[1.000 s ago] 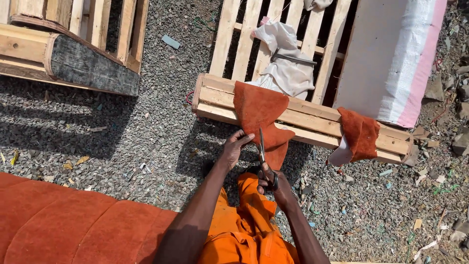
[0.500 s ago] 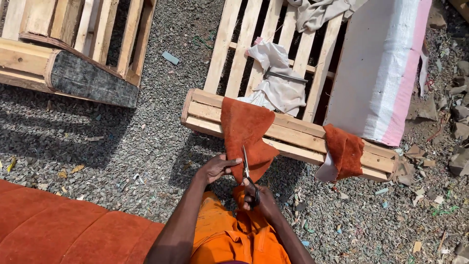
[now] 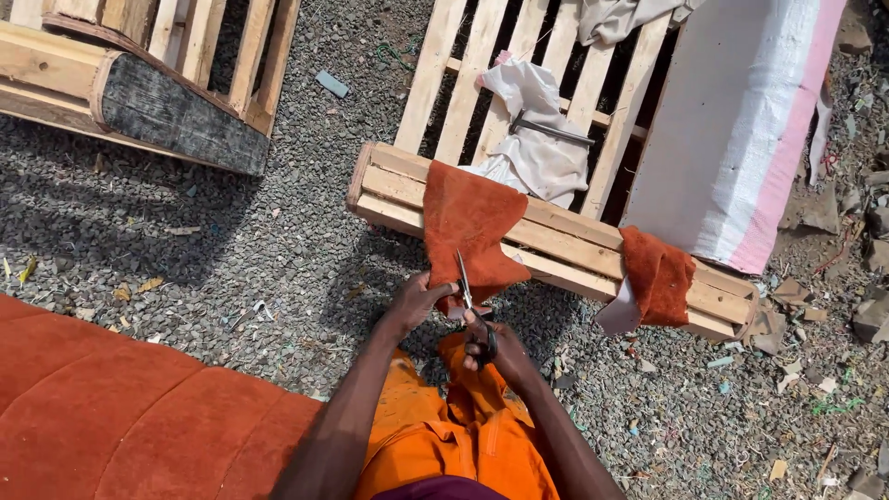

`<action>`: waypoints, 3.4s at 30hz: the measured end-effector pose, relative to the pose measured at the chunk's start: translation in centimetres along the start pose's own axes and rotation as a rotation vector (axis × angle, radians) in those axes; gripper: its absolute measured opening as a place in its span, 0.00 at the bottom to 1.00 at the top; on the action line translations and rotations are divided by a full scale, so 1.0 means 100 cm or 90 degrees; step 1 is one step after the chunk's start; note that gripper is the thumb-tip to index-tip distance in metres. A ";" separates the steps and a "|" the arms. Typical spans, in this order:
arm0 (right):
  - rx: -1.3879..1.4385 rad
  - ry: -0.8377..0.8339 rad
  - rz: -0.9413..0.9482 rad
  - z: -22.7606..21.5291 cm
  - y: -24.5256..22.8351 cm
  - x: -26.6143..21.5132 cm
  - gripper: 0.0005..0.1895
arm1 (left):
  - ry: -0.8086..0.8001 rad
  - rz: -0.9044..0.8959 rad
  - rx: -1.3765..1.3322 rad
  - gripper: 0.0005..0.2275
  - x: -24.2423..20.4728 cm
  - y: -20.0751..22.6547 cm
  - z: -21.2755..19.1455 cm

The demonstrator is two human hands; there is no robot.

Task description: Cutting a piece of orange fabric with scissors on top of a wooden pallet in an outdoor workshop.

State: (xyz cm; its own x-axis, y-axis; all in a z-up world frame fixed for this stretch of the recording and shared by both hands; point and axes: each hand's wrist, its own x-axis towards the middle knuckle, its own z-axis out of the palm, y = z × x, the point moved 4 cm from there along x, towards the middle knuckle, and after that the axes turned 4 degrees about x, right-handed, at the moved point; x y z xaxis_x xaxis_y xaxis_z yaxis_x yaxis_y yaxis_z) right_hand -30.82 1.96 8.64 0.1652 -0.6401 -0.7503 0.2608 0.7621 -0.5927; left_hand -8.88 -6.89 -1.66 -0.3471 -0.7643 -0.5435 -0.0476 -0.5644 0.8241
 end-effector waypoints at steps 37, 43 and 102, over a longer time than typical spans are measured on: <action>0.164 0.197 -0.275 -0.045 -0.306 0.119 0.41 | -0.141 0.097 0.233 0.12 -0.215 -0.101 0.082; -0.183 -0.012 -0.345 -0.072 -0.297 0.043 0.27 | -0.029 -0.121 0.201 0.19 -0.140 -0.023 0.044; -0.219 0.503 -0.258 -0.073 -0.085 -0.111 0.30 | 0.041 0.087 -0.296 0.35 0.108 0.153 0.089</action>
State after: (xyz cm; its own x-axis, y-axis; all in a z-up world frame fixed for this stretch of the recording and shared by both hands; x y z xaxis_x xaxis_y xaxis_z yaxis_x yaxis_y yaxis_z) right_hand -41.82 3.37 19.87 -0.5995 -0.7070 -0.3751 -0.1582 0.5641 -0.8104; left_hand -21.65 -21.00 6.51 -0.2620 -0.8502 -0.4566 0.4226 -0.5264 0.7378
